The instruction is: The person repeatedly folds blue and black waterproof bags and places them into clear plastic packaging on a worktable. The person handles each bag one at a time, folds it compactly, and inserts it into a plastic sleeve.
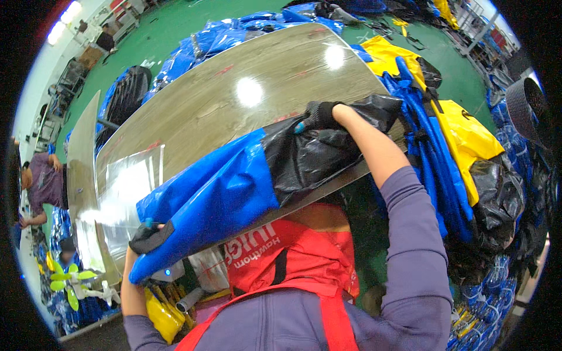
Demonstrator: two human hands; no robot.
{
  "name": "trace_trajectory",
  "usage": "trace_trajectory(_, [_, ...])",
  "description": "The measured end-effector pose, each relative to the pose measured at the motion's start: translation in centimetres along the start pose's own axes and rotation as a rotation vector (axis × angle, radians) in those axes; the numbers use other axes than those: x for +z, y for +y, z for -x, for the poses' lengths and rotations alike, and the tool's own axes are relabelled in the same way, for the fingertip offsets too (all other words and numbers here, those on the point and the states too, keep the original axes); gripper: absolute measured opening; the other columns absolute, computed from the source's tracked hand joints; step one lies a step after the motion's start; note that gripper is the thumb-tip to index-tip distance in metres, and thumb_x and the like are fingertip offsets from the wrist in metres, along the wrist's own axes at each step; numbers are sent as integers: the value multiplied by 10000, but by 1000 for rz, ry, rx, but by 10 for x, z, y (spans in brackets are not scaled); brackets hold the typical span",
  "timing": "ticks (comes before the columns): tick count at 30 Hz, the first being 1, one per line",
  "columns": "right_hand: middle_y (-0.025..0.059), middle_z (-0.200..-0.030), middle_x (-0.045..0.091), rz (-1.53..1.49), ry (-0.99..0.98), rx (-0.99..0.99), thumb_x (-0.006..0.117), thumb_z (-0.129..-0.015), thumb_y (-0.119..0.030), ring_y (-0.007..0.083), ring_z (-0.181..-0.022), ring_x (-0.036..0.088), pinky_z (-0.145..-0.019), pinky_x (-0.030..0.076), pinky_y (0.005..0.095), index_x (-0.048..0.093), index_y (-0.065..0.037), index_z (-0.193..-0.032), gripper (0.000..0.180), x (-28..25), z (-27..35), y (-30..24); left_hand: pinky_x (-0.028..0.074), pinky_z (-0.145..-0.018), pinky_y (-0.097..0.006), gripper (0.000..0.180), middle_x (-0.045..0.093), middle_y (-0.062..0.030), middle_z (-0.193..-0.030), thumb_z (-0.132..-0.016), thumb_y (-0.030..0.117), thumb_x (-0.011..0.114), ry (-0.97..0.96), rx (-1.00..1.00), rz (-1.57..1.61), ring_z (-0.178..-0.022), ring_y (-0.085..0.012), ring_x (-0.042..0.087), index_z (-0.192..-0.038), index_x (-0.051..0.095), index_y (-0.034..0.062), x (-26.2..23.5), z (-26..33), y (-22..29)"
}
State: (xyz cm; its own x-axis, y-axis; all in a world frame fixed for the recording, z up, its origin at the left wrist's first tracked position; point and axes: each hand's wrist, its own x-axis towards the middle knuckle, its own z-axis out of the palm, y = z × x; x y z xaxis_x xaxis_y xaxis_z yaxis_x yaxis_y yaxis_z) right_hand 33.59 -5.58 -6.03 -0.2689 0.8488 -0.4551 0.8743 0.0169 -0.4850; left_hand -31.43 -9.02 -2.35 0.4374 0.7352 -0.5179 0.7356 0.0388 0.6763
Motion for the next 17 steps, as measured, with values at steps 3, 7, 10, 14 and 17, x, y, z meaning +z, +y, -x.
trace_trajectory(3, [228,-623,585,28,46,-51,630,-750,-622,267,-546,544,-566,437,395,647,65,-795,689,2,1,4,473,-882,-344,399,592,-107,-1201,-952,290,547,351,122,-195,-986,-206,591,-1263,538,40,2,52,-119])
trace_trajectory(7, [205,-617,595,74,69,52,642,-740,-629,240,-543,549,-558,438,391,665,54,-782,685,1,3,2,462,-912,-365,416,532,-115,-1301,-977,270,503,631,227,-168,-1049,-229,567,-1329,467,51,79,74,-203])
trace_trajectory(10, [208,-630,608,82,62,76,646,-722,-646,239,-545,552,-550,439,392,675,50,-772,698,0,4,-6,445,-929,-379,469,519,-95,-1304,-978,324,502,768,161,269,-1068,-236,545,-1353,436,49,99,73,-199])
trace_trajectory(14, [248,-813,653,328,333,89,585,-775,-644,379,-789,644,-728,487,428,697,-2,-843,655,15,28,-27,501,-766,-355,497,572,-90,-1167,-937,389,564,1261,245,723,-914,-206,576,-1271,509,25,107,6,-130])
trace_trajectory(17, [242,-1002,657,158,205,215,534,-766,-725,397,-944,630,-892,466,437,694,-34,-1017,752,0,62,-30,454,-772,-281,540,664,-87,-948,-755,412,782,1059,31,379,-822,-140,564,-1095,651,13,65,4,-59])
